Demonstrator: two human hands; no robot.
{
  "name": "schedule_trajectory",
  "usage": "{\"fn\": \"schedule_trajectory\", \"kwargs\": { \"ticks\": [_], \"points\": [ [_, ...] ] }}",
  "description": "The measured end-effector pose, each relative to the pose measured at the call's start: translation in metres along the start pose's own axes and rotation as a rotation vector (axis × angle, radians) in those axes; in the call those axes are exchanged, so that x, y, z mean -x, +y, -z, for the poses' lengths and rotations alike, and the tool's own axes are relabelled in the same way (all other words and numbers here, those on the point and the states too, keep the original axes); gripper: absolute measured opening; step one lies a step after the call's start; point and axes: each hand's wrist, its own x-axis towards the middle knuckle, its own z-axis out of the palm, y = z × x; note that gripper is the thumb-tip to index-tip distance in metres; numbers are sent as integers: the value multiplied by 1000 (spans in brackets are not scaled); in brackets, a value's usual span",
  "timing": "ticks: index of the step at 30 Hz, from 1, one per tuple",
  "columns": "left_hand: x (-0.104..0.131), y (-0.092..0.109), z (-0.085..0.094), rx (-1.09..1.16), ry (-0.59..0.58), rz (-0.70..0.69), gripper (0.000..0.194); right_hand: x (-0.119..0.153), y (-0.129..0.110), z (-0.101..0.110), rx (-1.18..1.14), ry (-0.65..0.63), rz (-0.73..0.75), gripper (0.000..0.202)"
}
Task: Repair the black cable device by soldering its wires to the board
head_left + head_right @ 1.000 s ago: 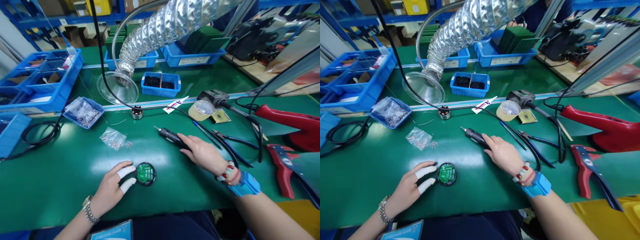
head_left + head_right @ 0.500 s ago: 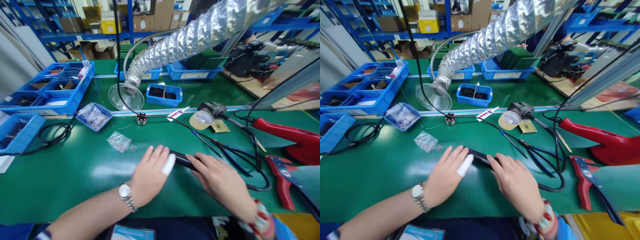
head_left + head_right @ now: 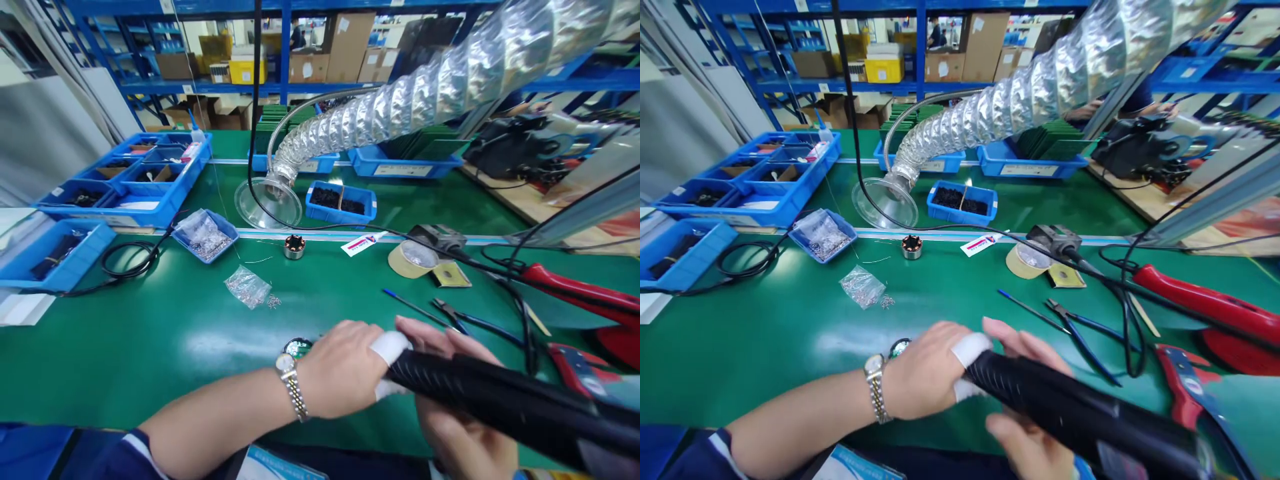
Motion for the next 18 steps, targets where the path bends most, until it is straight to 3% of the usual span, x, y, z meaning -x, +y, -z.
{"fn": "schedule_trajectory", "kwargs": {
  "ticks": [2, 4, 5, 6, 7, 8, 11, 14, 18],
  "points": [
    [6, -5, -4, -17, -34, -38, 47, -10, 0, -15, -338, 139, -91, 40],
    [16, -25, -1, -46, -57, -32, 50, -19, 6, -17, -521, 182, -152, 36],
    [23, -40, 3, -87, -57, -4, 42, -23, 9, -14, -571, 184, -181, 37],
    [30, -56, 7, -126, -48, 33, 31, -27, 14, -10, -616, 199, -200, 40],
    [37, -74, 11, -240, -36, 163, 20, -31, 18, -6, -659, 225, -206, 42],
    [45, -90, 15, -291, -9, 252, 18, -33, 22, -3, -692, 245, -195, 44],
    [58, -125, 17, -350, -4, 352, 16, -35, 31, -1, -737, 240, -166, 43],
    [59, -136, 11, -363, -24, 384, 13, -30, 36, -8, -715, 189, -178, 44],
    [51, -136, 5, -353, -39, 418, 13, -24, 36, -14, -708, 132, -183, 46]
  ]
}}
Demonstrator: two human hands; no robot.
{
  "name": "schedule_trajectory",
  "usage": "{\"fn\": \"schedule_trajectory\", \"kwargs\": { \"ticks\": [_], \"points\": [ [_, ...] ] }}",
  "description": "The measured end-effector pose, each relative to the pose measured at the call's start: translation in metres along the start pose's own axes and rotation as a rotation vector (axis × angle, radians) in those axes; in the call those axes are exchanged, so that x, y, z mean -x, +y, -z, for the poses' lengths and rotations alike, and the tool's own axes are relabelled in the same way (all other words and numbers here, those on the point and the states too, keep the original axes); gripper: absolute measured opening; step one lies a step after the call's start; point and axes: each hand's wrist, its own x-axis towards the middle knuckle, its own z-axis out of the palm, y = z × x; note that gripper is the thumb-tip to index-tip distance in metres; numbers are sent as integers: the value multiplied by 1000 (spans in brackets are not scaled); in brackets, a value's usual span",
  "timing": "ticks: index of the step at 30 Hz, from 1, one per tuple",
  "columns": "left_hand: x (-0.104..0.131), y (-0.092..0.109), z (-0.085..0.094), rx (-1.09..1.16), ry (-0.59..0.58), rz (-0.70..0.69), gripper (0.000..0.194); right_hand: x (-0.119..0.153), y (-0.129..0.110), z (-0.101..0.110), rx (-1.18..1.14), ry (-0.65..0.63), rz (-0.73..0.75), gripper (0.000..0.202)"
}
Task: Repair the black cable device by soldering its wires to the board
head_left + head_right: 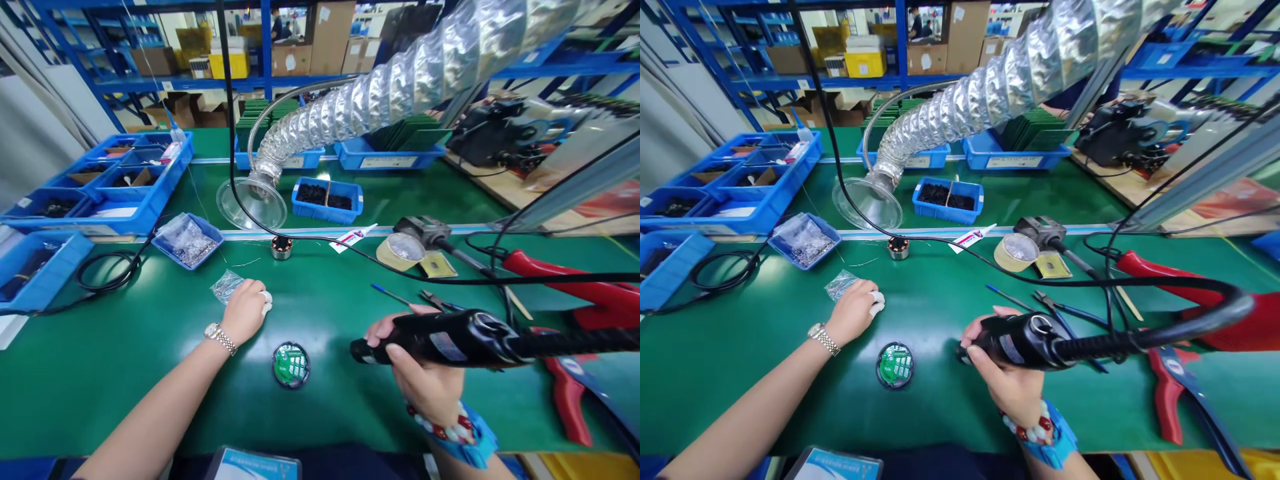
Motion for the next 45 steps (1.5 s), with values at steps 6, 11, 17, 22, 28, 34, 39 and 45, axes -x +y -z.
{"fn": "schedule_trajectory", "kwargs": {
  "ticks": [6, 11, 17, 22, 28, 34, 39, 45],
  "points": [
    [-8, 2, 10, 96, -26, 13, 13, 3, -8, -5, 107, -141, 31, 51],
    [-4, -3, 22, 253, -4, 122, 11, -2, -15, -3, 166, -285, -2, 57],
    [3, -8, 18, 449, -26, 197, 17, -8, -19, 2, 169, -369, -80, 52],
    [8, -7, 18, 610, -57, 239, 22, -8, -18, 1, 141, -383, -83, 51],
    [32, 2, 18, 881, -170, 375, 30, -4, -9, -5, 86, -164, -106, 49],
    [52, 22, 19, 956, -179, 391, 24, -7, -18, -21, -114, 86, 42, 43],
    [61, 50, 24, 674, -120, 115, 11, -14, -60, -48, -314, -23, 51, 42],
    [69, 67, 15, 586, -48, -62, 3, -8, -69, -68, -343, -77, 23, 52]
  ]
}}
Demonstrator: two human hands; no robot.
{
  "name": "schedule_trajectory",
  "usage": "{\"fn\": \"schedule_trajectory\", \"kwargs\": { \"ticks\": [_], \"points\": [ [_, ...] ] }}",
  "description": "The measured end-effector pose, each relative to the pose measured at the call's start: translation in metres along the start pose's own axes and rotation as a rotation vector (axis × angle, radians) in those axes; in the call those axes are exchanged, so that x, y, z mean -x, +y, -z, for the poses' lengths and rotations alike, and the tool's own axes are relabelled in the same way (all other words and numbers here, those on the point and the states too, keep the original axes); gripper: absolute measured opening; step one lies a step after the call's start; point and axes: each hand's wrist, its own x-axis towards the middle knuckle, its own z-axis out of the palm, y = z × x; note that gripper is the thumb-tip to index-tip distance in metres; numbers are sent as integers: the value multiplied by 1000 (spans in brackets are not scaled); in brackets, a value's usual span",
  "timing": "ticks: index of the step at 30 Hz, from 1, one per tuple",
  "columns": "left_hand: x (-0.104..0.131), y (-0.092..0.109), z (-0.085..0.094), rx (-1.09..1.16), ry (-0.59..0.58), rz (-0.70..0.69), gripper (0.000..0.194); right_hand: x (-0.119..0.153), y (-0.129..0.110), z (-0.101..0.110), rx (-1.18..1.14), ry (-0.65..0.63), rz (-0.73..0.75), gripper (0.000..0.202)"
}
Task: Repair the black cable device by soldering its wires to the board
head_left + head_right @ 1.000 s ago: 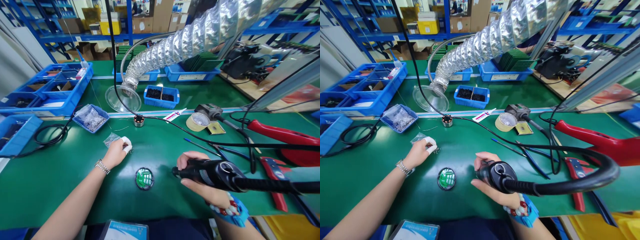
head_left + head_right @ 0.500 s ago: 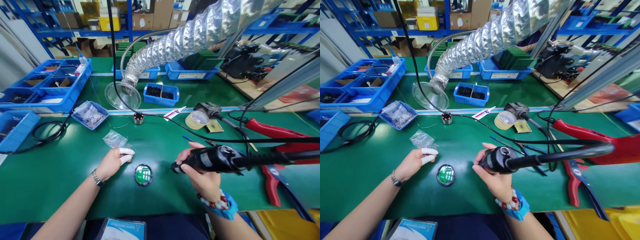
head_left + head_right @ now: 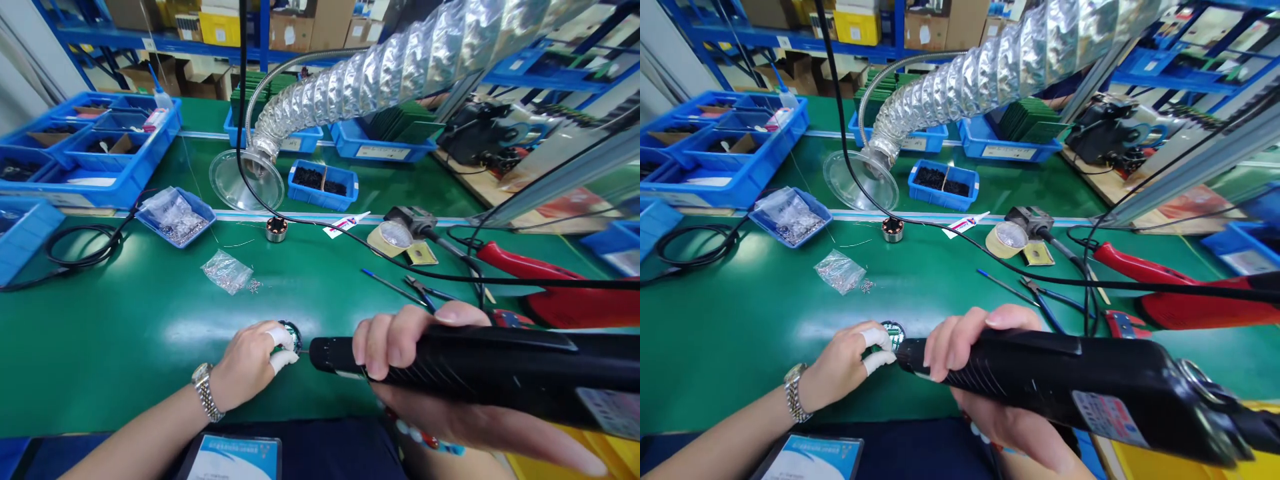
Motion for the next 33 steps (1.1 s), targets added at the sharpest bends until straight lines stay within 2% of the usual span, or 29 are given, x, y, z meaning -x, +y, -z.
{"fn": "schedule_trajectory", "kwargs": {
  "ticks": [6, 13, 17, 24, 28, 31, 33],
  "points": [
    [1, 3, -1, -28, -21, -36, 4, 4, 9, 0, 14, -14, -13, 54],
    [2, 2, -2, -92, -40, -54, 4, 7, 15, 2, 34, -87, -21, 56],
    [3, 0, -3, -130, -41, -64, 6, 8, 16, 1, 84, -77, -40, 56],
    [3, 2, -1, -75, -53, -43, 6, 11, 14, -1, 82, -71, -50, 59],
    [2, 0, 0, -51, -64, -70, 10, 12, 13, 0, 139, -131, -88, 53],
    [2, -5, 1, -2, -75, -104, 6, 12, 18, 0, 129, -156, -82, 53],
    [4, -10, 1, 19, -124, -100, 21, 12, 27, 1, 84, -140, -37, 54]
  ]
}}
